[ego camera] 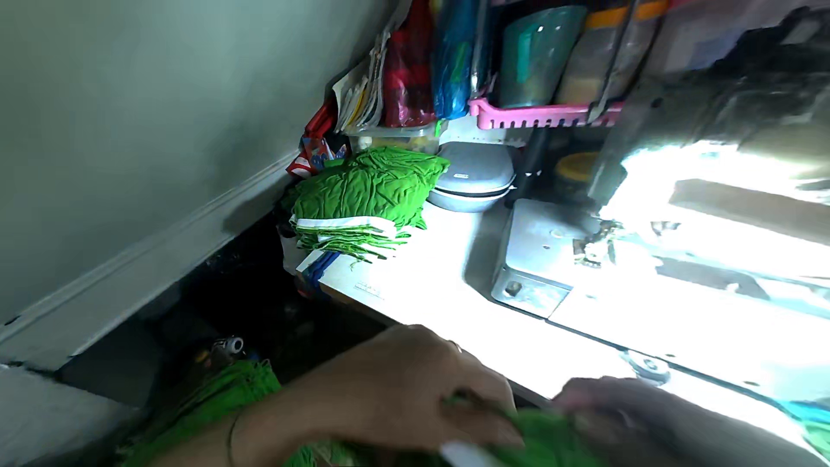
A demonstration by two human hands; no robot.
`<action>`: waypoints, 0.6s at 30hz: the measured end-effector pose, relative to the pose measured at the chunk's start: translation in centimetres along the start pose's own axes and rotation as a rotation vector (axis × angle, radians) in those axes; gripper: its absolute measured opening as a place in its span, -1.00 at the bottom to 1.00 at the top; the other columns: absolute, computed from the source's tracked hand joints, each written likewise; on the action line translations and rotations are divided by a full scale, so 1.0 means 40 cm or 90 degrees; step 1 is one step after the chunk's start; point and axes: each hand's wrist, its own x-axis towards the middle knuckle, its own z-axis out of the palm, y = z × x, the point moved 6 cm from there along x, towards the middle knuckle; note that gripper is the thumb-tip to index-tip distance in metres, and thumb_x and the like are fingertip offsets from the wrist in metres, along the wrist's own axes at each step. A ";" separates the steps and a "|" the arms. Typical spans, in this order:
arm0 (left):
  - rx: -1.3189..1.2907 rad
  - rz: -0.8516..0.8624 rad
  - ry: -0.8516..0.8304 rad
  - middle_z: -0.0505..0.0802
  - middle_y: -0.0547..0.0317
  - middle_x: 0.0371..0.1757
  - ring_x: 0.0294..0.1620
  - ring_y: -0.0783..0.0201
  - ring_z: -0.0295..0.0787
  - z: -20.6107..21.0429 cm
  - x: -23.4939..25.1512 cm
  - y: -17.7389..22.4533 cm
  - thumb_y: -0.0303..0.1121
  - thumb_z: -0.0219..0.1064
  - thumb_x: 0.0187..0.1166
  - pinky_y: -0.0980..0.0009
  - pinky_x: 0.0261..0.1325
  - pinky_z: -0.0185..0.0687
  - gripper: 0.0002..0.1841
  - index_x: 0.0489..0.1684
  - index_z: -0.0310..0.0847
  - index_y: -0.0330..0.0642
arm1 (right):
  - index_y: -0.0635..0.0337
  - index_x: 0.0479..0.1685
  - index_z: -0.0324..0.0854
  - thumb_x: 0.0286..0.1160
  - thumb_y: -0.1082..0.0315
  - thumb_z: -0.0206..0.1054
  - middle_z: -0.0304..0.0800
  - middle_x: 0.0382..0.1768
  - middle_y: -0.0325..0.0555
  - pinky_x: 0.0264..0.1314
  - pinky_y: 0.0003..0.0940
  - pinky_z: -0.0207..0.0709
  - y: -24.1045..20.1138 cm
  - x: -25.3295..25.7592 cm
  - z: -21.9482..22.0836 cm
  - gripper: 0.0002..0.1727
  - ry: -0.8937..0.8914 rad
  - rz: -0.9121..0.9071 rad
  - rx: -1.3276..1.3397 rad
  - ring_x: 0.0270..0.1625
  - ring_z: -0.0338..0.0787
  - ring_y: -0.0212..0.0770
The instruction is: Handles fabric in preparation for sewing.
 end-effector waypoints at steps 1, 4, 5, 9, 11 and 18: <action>-0.033 -0.030 -0.006 0.82 0.19 -0.34 -0.40 0.43 0.65 -0.004 0.015 -0.019 -0.16 0.28 0.74 0.46 -0.30 0.58 -0.71 -0.06 0.80 -0.19 | 0.28 0.13 0.73 0.74 0.31 0.25 0.81 -0.25 -0.17 -0.28 -0.54 0.60 0.028 0.004 -0.007 -0.74 0.039 0.042 -0.022 -0.34 0.68 -0.50; -0.119 -0.094 0.062 0.77 0.34 -0.39 -0.41 0.63 0.60 -0.029 0.041 -0.050 -0.14 0.31 0.72 0.69 -0.29 0.53 -0.72 -0.05 0.78 -0.17 | 0.10 0.13 0.79 0.67 0.27 0.32 0.83 -0.23 -0.38 -0.29 -0.67 0.57 0.083 -0.006 -0.025 -0.77 0.133 0.071 -0.022 -0.32 0.67 -0.65; -0.137 -0.099 0.098 0.81 0.38 -0.36 -0.39 0.65 0.66 -0.037 0.042 -0.054 -0.16 0.36 0.68 0.70 -0.26 0.60 -0.76 -0.03 0.79 -0.12 | 0.09 0.19 0.78 0.64 0.25 0.37 0.84 -0.16 -0.35 -0.22 -0.65 0.63 0.083 -0.010 -0.026 -0.73 0.137 0.063 -0.023 -0.26 0.72 -0.62; -0.142 -0.104 0.154 0.88 0.39 -0.10 -0.24 0.56 0.79 -0.039 0.040 -0.054 -0.26 0.50 0.56 0.60 -0.18 0.76 -0.71 0.22 0.73 0.11 | -0.06 0.35 0.76 0.57 0.10 0.44 0.76 -0.13 -0.13 -0.19 -0.46 0.68 0.079 -0.021 -0.027 -0.60 0.155 0.032 -0.160 -0.21 0.73 -0.41; -0.001 -0.095 0.178 0.83 0.47 -0.07 -0.16 0.61 0.75 -0.040 0.044 -0.055 -0.13 0.46 0.58 0.61 -0.10 0.75 -0.73 0.19 0.78 0.19 | -0.06 0.23 0.82 0.66 0.05 0.34 0.75 -0.25 -0.17 -0.27 -0.52 0.62 0.093 -0.021 -0.025 -0.66 0.189 -0.014 -0.228 -0.28 0.70 -0.43; -0.010 -0.162 0.302 0.72 0.23 -0.35 -0.36 0.37 0.65 -0.025 0.174 -0.179 -0.29 0.19 0.78 0.36 -0.29 0.61 -0.83 -0.06 0.70 -0.10 | 0.01 -0.26 0.81 0.70 0.03 0.19 0.61 -0.59 -0.49 -0.56 -0.64 0.39 0.210 -0.011 0.003 -0.64 0.243 0.180 -0.076 -0.59 0.50 -0.67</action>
